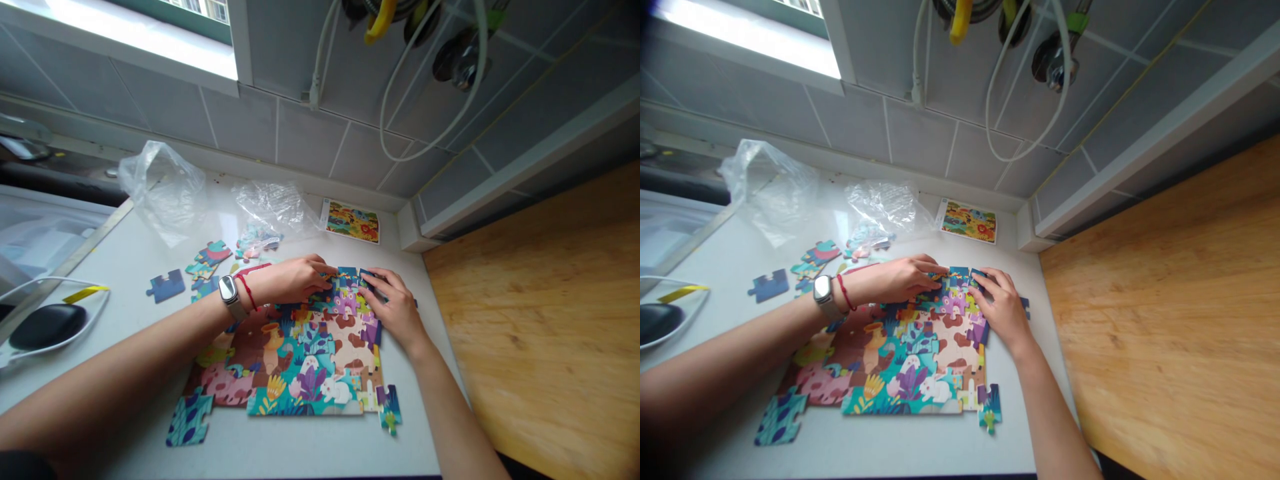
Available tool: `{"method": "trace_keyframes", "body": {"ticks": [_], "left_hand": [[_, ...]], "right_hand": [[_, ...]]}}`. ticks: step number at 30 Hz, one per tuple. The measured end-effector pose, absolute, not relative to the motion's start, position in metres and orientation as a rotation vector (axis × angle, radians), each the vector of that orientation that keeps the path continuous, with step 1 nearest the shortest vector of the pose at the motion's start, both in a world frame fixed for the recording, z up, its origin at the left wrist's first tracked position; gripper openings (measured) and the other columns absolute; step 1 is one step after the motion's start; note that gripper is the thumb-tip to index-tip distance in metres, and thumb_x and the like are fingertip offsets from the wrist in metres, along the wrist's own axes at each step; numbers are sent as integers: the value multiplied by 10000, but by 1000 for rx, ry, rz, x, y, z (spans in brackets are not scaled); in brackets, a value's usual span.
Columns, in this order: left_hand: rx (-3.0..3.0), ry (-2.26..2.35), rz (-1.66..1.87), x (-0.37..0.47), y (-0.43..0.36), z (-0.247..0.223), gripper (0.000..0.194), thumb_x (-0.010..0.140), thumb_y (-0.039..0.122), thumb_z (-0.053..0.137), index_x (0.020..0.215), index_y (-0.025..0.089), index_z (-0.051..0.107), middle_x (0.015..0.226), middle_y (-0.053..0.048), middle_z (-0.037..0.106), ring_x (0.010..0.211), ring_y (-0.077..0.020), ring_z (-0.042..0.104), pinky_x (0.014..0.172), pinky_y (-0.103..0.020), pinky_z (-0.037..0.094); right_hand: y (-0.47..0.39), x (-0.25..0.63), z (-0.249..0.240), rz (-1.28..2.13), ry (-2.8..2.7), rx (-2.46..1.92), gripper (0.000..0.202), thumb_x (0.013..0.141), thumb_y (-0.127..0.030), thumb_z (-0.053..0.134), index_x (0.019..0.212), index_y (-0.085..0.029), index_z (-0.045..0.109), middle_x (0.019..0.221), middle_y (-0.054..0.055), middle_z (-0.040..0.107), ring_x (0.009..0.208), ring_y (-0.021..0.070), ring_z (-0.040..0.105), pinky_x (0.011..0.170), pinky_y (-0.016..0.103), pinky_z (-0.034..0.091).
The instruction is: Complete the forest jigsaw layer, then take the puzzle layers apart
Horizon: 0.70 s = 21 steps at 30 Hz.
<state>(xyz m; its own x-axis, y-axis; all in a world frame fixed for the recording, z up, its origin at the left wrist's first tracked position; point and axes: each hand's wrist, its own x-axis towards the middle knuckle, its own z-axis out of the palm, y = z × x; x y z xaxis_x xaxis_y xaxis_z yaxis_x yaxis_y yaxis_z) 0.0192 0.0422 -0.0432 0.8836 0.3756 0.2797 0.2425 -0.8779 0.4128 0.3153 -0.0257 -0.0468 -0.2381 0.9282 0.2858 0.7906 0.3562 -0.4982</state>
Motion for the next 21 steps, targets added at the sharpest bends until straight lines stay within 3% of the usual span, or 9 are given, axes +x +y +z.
{"method": "trace_keyframes", "body": {"ticks": [8, 16, 21], "left_hand": [[2791, 473, 459, 18, 39, -32, 196, 997, 197, 653, 1083, 232, 825, 1427, -56, 704, 1171, -254, 688, 1034, -421, 571], [2816, 557, 355, 12, 41, -34, 271, 973, 236, 705, 1226, 276, 791, 1536, -47, 624, 1338, -313, 616, 1117, -474, 520], [2809, 574, 344, 13, 41, -35, 267, 963, 282, 732, 1225, 290, 786, 1529, -29, 633, 1326, -304, 625, 1107, -461, 513]], "right_hand": [[-27, 317, -45, 361, -2032, -1450, 271, 982, -390, 714, 1212, -275, 801, 1228, 104, 724, 1141, 277, 691, 1032, 469, 574], [-37, 324, -22, 620, -2265, -1324, 393, 899, -420, 818, 1268, -293, 772, 1187, 88, 750, 1172, 288, 672, 1039, 461, 569], [-25, 319, -31, 531, -2128, -1410, 321, 997, -398, 687, 1285, -276, 760, 1301, 107, 741, 1235, 281, 671, 1107, 480, 530]]}}
